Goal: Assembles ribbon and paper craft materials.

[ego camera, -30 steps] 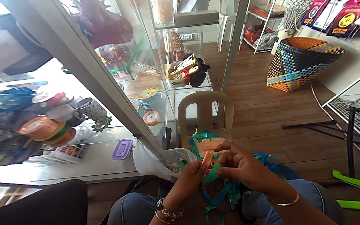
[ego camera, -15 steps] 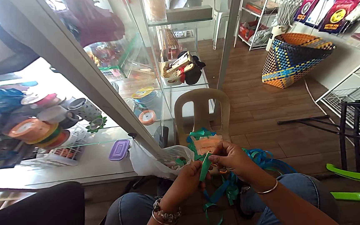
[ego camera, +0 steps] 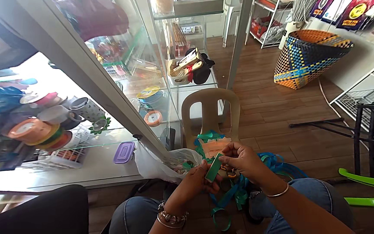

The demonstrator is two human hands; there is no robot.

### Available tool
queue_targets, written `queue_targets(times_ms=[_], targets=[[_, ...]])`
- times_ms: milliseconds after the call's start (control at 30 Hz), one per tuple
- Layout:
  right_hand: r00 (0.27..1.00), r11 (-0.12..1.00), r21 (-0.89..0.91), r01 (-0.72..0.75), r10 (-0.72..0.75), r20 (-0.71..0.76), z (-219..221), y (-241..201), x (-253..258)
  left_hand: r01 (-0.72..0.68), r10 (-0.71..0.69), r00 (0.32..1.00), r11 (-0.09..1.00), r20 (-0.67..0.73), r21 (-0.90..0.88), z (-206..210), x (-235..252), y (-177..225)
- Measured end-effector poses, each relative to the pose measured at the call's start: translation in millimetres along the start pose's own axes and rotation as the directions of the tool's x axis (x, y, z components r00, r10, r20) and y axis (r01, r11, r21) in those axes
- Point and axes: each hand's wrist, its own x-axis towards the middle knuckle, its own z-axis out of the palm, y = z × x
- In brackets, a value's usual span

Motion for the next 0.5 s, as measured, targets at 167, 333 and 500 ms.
queue_targets(times_ms=[167,333,500], targets=[[1.0,1.0,0.007,0.012,-0.012,0.001,0.6,0.4,0.1,0.002,0.001,0.999,0.998,-0.052,0.061,3.3,-0.1,1.8],[0.999,0.999,0.035,0.017,-0.018,0.028,0.0,0.0,-0.4,-0.031,0.048,0.994,0.985,-0.097,0.172,2.7,2.0,-2.1],[0.996,0.996,0.087,-0.031,0.023,0.088,-3.5,-2.6,-1.1,-0.053,0.093,0.989,0.949,-0.116,0.311,3.2,-0.2,0.2]])
